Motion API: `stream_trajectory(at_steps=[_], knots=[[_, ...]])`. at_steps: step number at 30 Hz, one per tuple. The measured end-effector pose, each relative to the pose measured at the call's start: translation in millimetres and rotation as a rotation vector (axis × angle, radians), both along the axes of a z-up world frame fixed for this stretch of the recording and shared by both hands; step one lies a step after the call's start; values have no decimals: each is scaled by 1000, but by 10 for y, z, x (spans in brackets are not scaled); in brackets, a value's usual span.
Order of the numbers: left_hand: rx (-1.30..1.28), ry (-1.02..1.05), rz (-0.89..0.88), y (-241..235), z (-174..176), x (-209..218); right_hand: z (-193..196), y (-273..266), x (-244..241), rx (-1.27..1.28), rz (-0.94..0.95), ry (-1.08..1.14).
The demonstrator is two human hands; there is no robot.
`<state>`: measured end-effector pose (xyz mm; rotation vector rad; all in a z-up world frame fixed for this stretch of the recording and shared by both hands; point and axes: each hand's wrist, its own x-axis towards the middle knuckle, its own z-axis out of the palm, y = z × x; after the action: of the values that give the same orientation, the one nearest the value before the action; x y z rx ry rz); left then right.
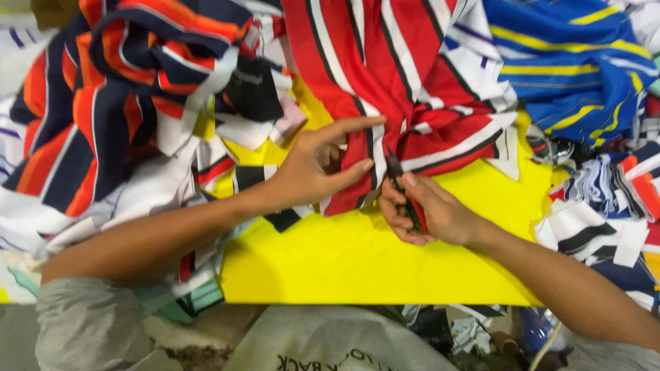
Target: Trimming and cutting striped fabric scraps using scissors on a yellow workbench in a factory setting.
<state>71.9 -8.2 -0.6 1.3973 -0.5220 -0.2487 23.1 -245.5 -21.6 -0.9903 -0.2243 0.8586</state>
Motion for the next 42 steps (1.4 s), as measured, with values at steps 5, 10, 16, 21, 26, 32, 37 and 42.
stream_trajectory(at_steps=[5,10,16,21,26,32,37,42], knots=[[16,-59,47,-2,52,-34,36,34,23,52,-34,0],[70,-75,76,-5,17,-69,-30,50,-11,60,-57,-21],[145,-69,96,40,-147,-7,-46,60,-47,82,-80,21],[149,-62,87,69,-95,-32,18,95,-26,32,-76,24],[82,-26,102,143,-11,41,-20,99,80,5,-72,54],[202,-92,172,143,-12,63,-116,81,100,73,-74,86],[194,43,258,120,13,124,-11,98,198,132,29,174],[213,51,288,72,20,91,-33,20,152,157,18,204]])
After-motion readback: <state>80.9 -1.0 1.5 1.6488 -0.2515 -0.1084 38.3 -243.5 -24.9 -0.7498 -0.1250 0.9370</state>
